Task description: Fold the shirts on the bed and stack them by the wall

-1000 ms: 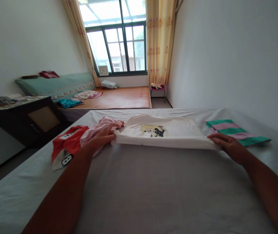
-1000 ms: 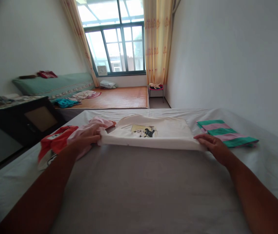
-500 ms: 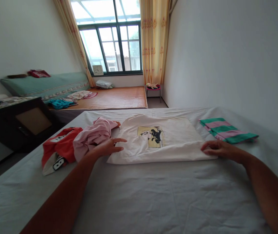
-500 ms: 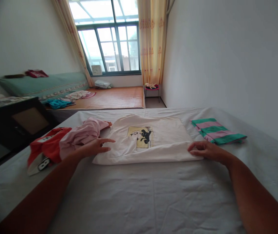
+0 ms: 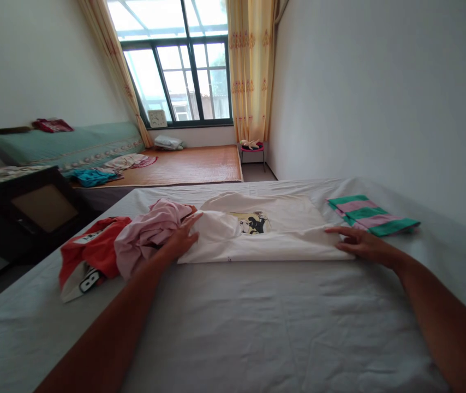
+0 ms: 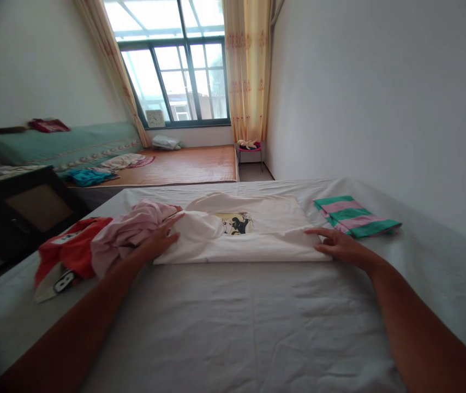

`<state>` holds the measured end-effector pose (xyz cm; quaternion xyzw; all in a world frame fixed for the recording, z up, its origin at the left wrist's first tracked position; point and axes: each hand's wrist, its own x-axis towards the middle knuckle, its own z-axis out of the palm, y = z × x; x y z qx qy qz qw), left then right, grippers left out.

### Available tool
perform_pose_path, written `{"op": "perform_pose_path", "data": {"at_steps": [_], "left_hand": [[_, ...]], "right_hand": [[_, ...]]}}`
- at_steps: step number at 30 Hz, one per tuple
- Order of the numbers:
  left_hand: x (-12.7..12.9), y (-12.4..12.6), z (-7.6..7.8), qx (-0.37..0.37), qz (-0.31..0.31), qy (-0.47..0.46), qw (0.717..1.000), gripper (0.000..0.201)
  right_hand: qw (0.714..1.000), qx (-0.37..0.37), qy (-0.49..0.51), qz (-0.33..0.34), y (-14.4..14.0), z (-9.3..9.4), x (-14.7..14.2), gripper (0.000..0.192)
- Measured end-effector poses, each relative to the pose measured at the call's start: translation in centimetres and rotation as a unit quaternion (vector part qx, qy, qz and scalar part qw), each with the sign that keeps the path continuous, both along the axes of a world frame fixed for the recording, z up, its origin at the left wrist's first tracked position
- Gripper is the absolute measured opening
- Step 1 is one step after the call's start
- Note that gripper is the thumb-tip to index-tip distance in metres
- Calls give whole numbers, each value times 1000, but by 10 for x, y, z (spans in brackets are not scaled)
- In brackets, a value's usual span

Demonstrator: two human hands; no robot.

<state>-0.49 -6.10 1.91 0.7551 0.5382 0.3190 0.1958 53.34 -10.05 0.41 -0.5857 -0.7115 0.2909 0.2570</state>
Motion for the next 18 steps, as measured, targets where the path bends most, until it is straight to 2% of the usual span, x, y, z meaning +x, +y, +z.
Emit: {"op": "perform_pose_path", "data": {"at_steps": [4,9,14,18], "left_hand": [[-3,6,-19,8,-10,41,999,63],[-2,7,-21,-35,31,59,997,60],[7,13,-19,-45,68,8,997,53],[14,18,-19,-53,89,-118,988,57]], "right_hand": [[998,-41,-17,37,4,-8,2,61],[997,-60,-25,35,5,-9,5,60],[996,14,-91,4,6,-12,2,53],[982,108,-149,-43,14,-22,4,44]]}}
